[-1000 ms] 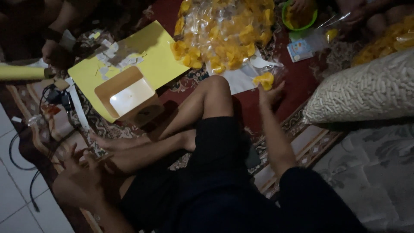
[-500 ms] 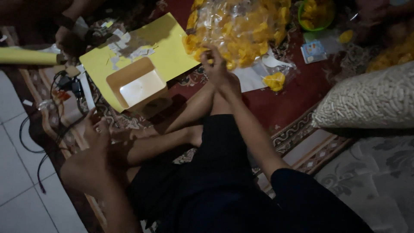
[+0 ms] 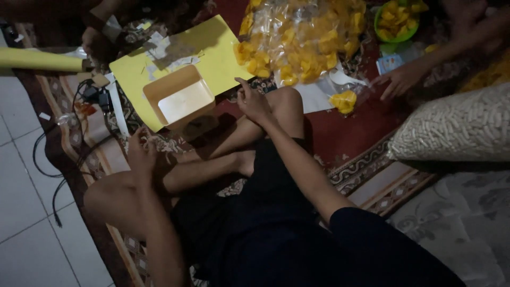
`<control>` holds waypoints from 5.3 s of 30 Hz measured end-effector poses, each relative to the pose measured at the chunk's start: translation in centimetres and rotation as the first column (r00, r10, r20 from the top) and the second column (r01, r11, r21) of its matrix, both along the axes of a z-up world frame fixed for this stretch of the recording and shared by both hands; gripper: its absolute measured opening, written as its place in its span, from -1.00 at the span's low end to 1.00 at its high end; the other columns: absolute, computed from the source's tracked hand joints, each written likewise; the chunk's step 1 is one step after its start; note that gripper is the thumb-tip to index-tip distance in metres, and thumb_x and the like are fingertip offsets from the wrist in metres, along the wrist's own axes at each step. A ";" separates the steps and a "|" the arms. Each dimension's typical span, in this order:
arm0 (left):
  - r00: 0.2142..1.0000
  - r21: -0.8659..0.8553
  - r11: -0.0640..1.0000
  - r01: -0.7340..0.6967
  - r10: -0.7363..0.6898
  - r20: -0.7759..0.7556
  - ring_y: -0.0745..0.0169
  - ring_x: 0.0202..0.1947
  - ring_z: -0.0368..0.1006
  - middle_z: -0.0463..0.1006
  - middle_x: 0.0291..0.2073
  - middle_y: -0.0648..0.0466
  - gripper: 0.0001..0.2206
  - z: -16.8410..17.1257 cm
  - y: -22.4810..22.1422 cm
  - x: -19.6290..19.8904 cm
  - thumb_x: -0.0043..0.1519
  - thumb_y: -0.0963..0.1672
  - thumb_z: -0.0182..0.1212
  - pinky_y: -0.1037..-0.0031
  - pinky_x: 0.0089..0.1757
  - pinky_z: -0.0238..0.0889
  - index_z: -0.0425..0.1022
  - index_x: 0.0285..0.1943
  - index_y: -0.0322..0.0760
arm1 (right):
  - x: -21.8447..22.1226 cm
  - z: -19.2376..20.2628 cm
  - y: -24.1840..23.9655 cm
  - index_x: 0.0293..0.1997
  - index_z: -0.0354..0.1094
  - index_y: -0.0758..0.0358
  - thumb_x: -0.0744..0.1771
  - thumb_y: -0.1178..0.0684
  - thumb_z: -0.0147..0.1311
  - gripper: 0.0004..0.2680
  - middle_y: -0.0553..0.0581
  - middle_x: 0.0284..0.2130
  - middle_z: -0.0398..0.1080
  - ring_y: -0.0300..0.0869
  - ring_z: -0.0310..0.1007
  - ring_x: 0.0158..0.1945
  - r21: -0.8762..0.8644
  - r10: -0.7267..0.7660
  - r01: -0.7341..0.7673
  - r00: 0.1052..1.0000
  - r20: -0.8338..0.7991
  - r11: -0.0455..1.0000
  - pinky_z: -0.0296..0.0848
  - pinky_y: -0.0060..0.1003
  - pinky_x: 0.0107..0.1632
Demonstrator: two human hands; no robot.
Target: A person sitting on the floor packages small yellow-wrapped food items into a cardboard box.
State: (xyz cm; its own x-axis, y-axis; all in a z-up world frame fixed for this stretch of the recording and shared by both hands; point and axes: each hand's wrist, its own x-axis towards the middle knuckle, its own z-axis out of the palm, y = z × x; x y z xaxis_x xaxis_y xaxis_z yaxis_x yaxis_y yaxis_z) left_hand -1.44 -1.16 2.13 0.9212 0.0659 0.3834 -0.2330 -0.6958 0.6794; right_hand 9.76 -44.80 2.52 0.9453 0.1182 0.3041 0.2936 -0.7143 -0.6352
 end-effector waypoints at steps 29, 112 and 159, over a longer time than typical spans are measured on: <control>0.952 0.224 0.974 -0.020 0.087 -0.292 -0.34 0.14 0.69 0.70 0.13 -0.17 -0.72 -2.4 -0.2 0.3 0.65 -0.10 0.18 -0.20 0.12 0.57 0.64 0.48 -0.14 | 0.4 0.4 0.2 0.55 0.43 0.18 0.61 -0.09 0.02 -0.69 0.42 0.01 0.73 0.35 0.77 0.05 -0.158 0.042 -0.050 0.998 -0.055 0.986 0.70 0.30 0.08; 0.829 0.440 0.892 0.099 0.171 -0.533 -0.07 0.50 0.61 0.76 0.42 0.02 -0.50 -4.0 -0.3 2.1 0.64 0.14 0.06 -0.26 0.44 0.35 0.59 0.68 0.04 | 0.9 -2.2 0.2 0.13 0.59 0.19 0.54 -0.10 -0.01 -0.75 0.40 -0.23 0.66 0.31 0.73 -0.07 -0.213 0.128 -0.140 0.989 -0.069 0.967 0.66 0.15 -0.01; 0.956 0.612 0.790 0.027 0.159 -0.248 -0.21 0.10 0.83 0.87 0.01 -0.02 -0.66 -4.4 1.0 2.3 0.53 -0.11 0.41 -0.12 0.20 0.69 0.78 0.48 -0.10 | -2.0 -12.3 -54.0 0.83 0.17 0.23 0.44 0.08 0.29 -0.37 0.52 0.63 0.27 0.36 0.19 0.70 -0.108 -0.629 0.620 0.766 -0.135 0.777 -0.08 0.34 0.70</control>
